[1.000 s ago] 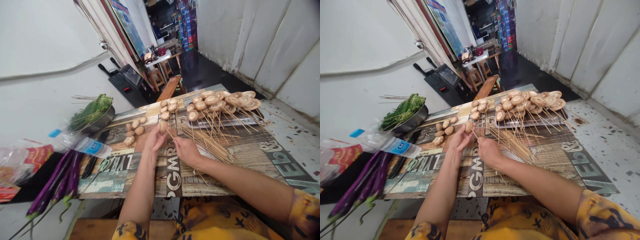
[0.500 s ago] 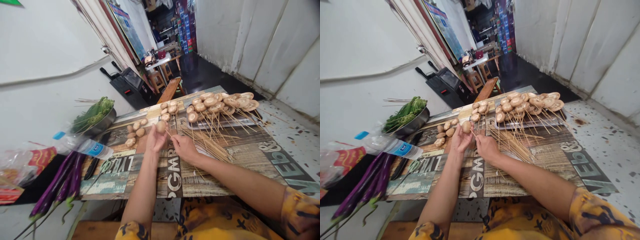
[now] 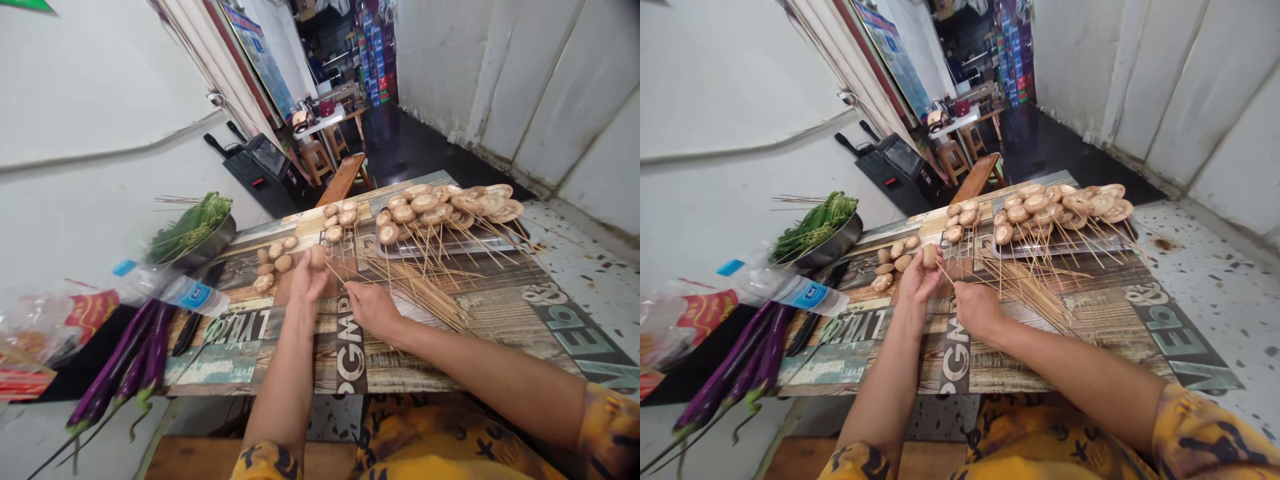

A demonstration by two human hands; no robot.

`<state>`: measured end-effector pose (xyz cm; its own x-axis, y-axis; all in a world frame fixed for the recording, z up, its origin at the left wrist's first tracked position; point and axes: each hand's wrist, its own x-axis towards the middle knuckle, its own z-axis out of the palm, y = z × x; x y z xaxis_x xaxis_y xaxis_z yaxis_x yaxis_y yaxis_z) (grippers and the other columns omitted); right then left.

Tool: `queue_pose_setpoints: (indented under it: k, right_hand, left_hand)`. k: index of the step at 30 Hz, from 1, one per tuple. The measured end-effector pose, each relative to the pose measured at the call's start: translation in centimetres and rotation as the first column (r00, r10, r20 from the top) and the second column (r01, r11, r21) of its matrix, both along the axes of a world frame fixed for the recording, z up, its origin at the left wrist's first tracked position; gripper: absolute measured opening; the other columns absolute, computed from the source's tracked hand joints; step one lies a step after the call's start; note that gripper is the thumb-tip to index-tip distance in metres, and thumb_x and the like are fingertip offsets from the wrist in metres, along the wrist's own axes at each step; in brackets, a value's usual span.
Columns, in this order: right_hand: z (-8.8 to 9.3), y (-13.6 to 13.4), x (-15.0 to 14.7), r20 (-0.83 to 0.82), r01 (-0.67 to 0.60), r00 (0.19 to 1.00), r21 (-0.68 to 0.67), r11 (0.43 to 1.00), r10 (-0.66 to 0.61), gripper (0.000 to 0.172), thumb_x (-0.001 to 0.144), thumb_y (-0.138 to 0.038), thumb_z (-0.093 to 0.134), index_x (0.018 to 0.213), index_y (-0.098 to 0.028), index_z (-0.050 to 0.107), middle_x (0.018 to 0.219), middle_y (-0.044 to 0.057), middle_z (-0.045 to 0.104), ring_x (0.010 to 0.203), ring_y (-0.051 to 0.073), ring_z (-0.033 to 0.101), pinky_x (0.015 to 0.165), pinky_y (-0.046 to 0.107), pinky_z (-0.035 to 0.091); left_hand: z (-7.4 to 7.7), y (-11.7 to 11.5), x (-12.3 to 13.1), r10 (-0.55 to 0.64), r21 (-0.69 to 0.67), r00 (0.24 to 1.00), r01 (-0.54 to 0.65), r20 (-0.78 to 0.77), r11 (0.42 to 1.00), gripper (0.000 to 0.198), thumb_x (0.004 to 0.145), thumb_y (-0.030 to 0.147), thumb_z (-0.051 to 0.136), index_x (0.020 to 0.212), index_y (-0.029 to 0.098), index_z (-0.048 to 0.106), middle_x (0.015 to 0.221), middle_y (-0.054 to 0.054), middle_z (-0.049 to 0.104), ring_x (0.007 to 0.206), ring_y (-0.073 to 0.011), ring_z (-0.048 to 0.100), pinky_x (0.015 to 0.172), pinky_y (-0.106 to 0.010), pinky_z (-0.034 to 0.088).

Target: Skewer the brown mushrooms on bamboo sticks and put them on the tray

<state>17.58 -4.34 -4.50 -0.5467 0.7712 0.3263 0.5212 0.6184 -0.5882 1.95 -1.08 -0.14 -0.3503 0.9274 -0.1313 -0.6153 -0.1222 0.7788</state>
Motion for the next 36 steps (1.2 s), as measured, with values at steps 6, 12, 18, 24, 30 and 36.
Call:
queue_pose_setpoints:
  k: [6,12,18,24,30,36]
  right_hand:
    - [-0.1,-0.2,-0.4,-0.032,0.007,0.999,0.015,1.000,-0.007,0.021,0.092,-0.013,0.040,0.089,-0.013,0.061,0.083,0.007,0.069,0.075,0.017,0.063,0.061,0.027,0.031]
    - [-0.2,0.8,-0.9,-0.130,0.038,0.991,0.059,0.998,-0.030,0.025,0.092,-0.012,0.038,0.091,-0.012,0.063,0.083,0.009,0.070,0.070,0.017,0.062,0.060,0.026,0.034]
    - [-0.7,2.0,-1.2,-0.247,0.099,0.966,0.105,0.989,-0.071,0.031,0.093,-0.014,0.035,0.098,-0.010,0.065,0.083,0.011,0.070,0.071,0.018,0.062,0.065,0.025,0.039]
    - [-0.6,2.4,-1.1,-0.237,0.135,0.966,0.110,0.985,-0.106,0.030,0.092,-0.014,0.035,0.094,-0.010,0.065,0.079,0.010,0.069,0.066,0.018,0.061,0.061,0.026,0.037]
    - [-1.2,2.3,-1.3,-0.280,0.135,0.955,0.111,0.985,-0.099,0.028,0.093,-0.016,0.036,0.088,-0.012,0.063,0.078,0.009,0.069,0.068,0.018,0.062,0.062,0.026,0.037]
    - [-2.0,1.4,-1.4,-0.231,0.030,0.973,0.083,0.996,-0.010,0.026,0.095,-0.016,0.036,0.088,-0.013,0.061,0.084,0.009,0.069,0.075,0.017,0.064,0.067,0.025,0.040]
  left_hand:
    - [0.3,-0.3,0.2,-0.041,0.006,0.999,0.041,0.021,0.999,0.026,0.096,0.021,0.039,0.092,0.008,0.061,0.088,-0.009,0.065,0.078,-0.0123,0.063,0.062,-0.018,0.054]
    - [0.0,-0.4,1.5,-0.075,-0.032,0.997,0.075,-0.015,0.997,0.027,0.096,0.021,0.039,0.088,0.009,0.061,0.083,-0.008,0.065,0.075,-0.0122,0.063,0.060,-0.018,0.053]
    - [-0.7,-0.3,2.4,-0.149,-0.027,0.984,0.147,-0.101,0.989,0.027,0.096,0.021,0.040,0.087,0.009,0.062,0.083,-0.008,0.065,0.071,-0.0123,0.062,0.061,-0.021,0.054]
    - [-1.0,-0.3,3.0,-0.197,-0.063,0.974,0.190,-0.116,0.980,0.027,0.095,0.022,0.041,0.088,0.009,0.063,0.084,-0.008,0.065,0.072,-0.0115,0.063,0.065,-0.020,0.053]
    - [-0.8,-0.2,1.6,0.058,-0.020,0.853,-0.080,-0.518,0.997,0.032,0.093,0.036,0.044,0.102,0.011,0.062,0.099,-0.012,0.067,0.087,-0.0190,0.064,0.080,-0.033,0.053]
    - [0.6,0.5,-5.5,0.010,0.199,-0.285,-0.642,-0.958,0.740,0.032,0.083,0.023,0.049,0.111,0.017,0.064,0.120,-0.015,0.061,0.120,-0.0310,0.049,0.106,-0.052,0.029]
